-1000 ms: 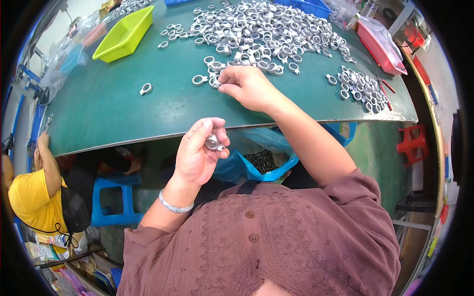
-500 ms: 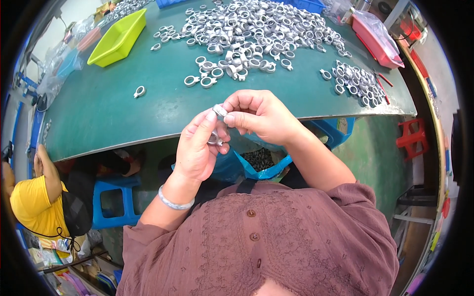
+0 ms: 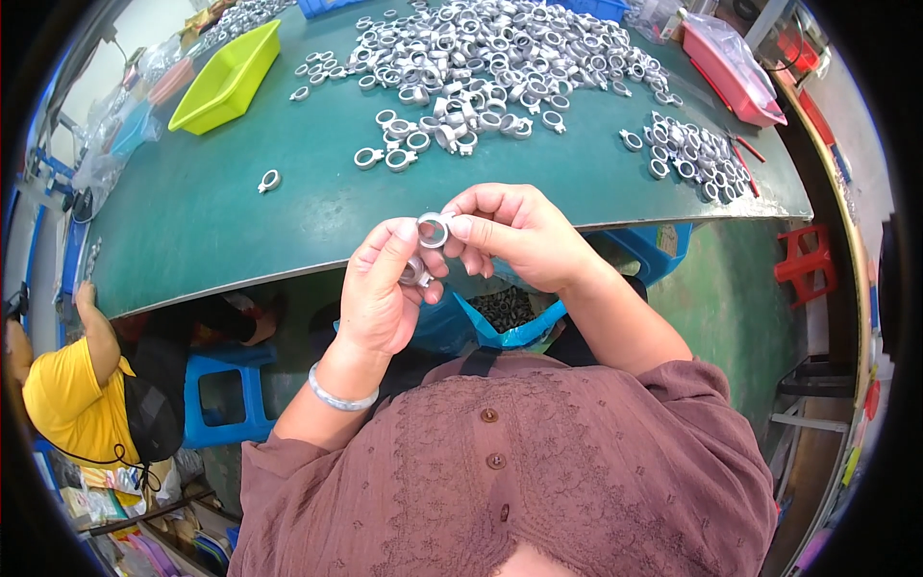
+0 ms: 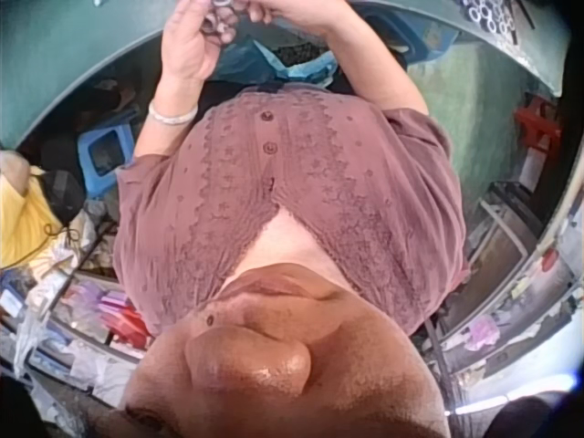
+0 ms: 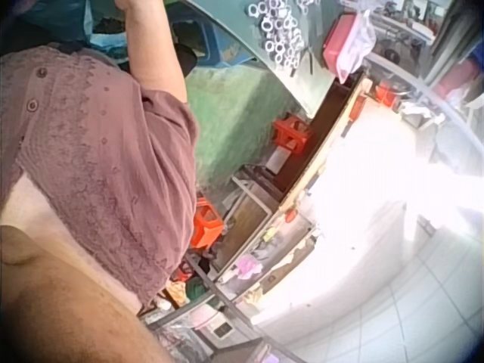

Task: The person assembles small metal components by picking up individual metal rings and small black gaskets from a table and fitting them together by hand.

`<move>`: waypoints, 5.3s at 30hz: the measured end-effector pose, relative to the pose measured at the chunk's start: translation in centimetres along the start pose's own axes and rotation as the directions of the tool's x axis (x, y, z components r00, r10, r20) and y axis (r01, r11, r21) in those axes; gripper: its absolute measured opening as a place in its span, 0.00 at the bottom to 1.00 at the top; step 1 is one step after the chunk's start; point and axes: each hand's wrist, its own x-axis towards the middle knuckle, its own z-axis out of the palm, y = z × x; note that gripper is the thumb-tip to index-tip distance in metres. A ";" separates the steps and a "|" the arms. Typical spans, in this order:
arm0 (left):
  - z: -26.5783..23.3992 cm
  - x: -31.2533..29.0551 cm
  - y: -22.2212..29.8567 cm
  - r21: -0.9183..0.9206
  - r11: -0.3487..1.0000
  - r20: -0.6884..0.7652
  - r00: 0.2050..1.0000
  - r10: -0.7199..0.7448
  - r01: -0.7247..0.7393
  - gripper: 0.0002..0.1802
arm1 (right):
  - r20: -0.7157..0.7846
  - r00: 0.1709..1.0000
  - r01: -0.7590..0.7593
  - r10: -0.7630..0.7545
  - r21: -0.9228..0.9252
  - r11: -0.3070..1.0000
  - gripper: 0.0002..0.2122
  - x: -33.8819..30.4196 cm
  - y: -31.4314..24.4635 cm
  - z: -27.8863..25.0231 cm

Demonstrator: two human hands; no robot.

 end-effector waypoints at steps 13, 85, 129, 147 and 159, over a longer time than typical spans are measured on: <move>0.1 -0.2 -0.1 0.069 0.998 -0.001 1.000 0.003 -0.003 0.07 | -0.067 0.997 0.034 -0.034 0.002 0.999 0.08 -0.3 0.3 -0.1; 0.8 -0.1 -0.6 0.034 0.990 0.011 0.990 -0.139 0.139 0.10 | -0.035 0.856 0.468 -0.515 -0.366 0.804 0.08 -1.1 2.3 -0.8; 0.5 -0.3 -1.8 0.557 0.763 0.151 0.943 0.296 -0.329 0.14 | -0.108 0.904 0.385 -0.414 -0.212 0.898 0.05 -1.6 1.9 -0.5; 0.7 -0.4 -1.9 0.680 0.504 0.293 0.827 0.480 -0.533 0.09 | -0.077 0.941 0.318 -0.329 -0.121 0.940 0.08 -1.7 1.9 -0.7; 0.9 -0.3 -1.9 0.712 0.305 0.402 0.724 0.560 -0.632 0.11 | -0.057 0.938 0.328 -0.343 -0.178 0.928 0.09 -1.8 1.8 -0.8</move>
